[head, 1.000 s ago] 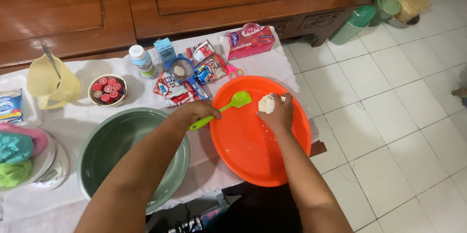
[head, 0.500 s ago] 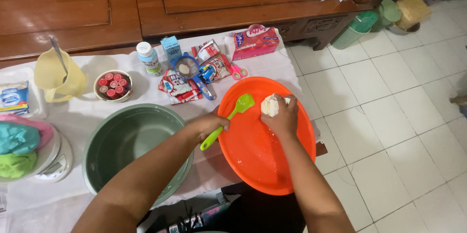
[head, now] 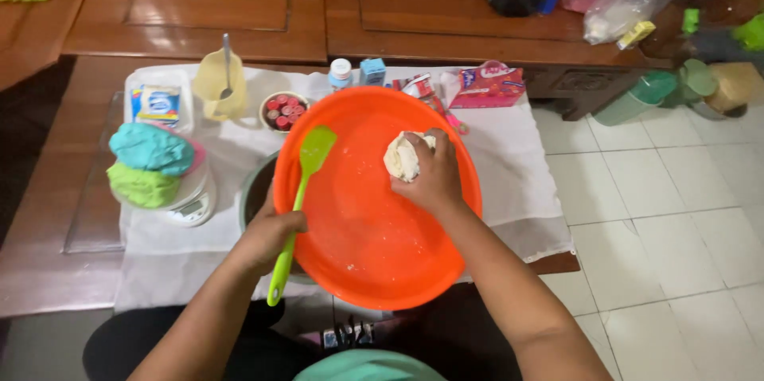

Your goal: Kneading and mixing colored dough in a bowl and transferring it to a plate

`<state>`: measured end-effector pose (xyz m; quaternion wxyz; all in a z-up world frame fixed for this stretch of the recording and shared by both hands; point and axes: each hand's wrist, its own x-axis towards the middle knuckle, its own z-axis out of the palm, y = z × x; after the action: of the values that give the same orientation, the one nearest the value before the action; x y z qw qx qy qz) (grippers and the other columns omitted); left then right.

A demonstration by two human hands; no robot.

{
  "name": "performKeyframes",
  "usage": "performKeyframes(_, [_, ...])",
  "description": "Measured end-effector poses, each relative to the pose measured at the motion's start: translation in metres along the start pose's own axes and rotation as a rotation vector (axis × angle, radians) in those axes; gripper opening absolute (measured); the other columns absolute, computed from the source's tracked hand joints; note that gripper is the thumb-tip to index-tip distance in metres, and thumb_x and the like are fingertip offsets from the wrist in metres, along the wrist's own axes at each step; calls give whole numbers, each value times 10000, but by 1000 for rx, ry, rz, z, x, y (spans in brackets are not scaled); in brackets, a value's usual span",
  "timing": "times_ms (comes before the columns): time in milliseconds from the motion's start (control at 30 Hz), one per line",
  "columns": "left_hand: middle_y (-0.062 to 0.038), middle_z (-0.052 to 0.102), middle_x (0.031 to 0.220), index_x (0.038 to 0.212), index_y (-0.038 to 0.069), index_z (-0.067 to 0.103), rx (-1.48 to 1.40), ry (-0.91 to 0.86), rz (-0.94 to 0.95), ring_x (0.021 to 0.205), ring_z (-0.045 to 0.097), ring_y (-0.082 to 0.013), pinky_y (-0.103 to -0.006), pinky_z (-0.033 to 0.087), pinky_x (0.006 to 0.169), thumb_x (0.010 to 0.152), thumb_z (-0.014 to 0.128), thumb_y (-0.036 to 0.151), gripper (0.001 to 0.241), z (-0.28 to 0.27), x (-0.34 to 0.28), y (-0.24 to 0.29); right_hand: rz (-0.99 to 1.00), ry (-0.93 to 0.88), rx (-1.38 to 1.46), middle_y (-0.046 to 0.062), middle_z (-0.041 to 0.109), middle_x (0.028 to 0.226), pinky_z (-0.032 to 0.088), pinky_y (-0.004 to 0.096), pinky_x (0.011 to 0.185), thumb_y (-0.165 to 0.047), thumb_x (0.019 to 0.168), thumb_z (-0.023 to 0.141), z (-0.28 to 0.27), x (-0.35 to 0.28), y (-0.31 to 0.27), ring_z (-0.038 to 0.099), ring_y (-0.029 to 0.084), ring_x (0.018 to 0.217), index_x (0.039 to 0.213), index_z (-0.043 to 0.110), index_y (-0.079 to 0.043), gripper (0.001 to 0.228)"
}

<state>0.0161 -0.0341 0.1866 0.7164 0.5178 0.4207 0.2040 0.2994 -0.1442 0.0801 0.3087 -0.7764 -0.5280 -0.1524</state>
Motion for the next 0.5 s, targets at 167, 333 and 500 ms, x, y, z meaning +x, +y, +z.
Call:
performKeyframes(167, [-211, 613, 1122, 1451, 122, 530, 82, 249, -5, 987, 567, -379, -528, 472, 833, 652, 639, -12, 818, -76, -32, -21, -50, -63, 149, 160, 484, 1269, 555, 554, 902, -400, 502, 917, 30, 11, -74, 603, 468, 1111, 1358, 610, -215, 927])
performKeyframes(333, [-238, 607, 1070, 1470, 160, 495, 141, 395, 43, 966, 577, -404, -518, 476, 827, 668, 652, 23, 829, -107, -57, -13, -68, -79, 238, 169, 489, 1268, 538, 545, 951, -365, 503, 918, 54, 9, -115, 599, 465, 1149, 1347, 617, -212, 909])
performKeyframes(500, [-229, 617, 1039, 1354, 139, 530, 152, 558, 175, 958, 576, -378, -510, 470, 815, 670, 653, 32, 704, -135, -57, -22, 61, -80, 298, 167, 480, 1304, 542, 530, 975, -350, 483, 921, 64, -10, -117, 606, 457, 1170, 1360, 602, -230, 941])
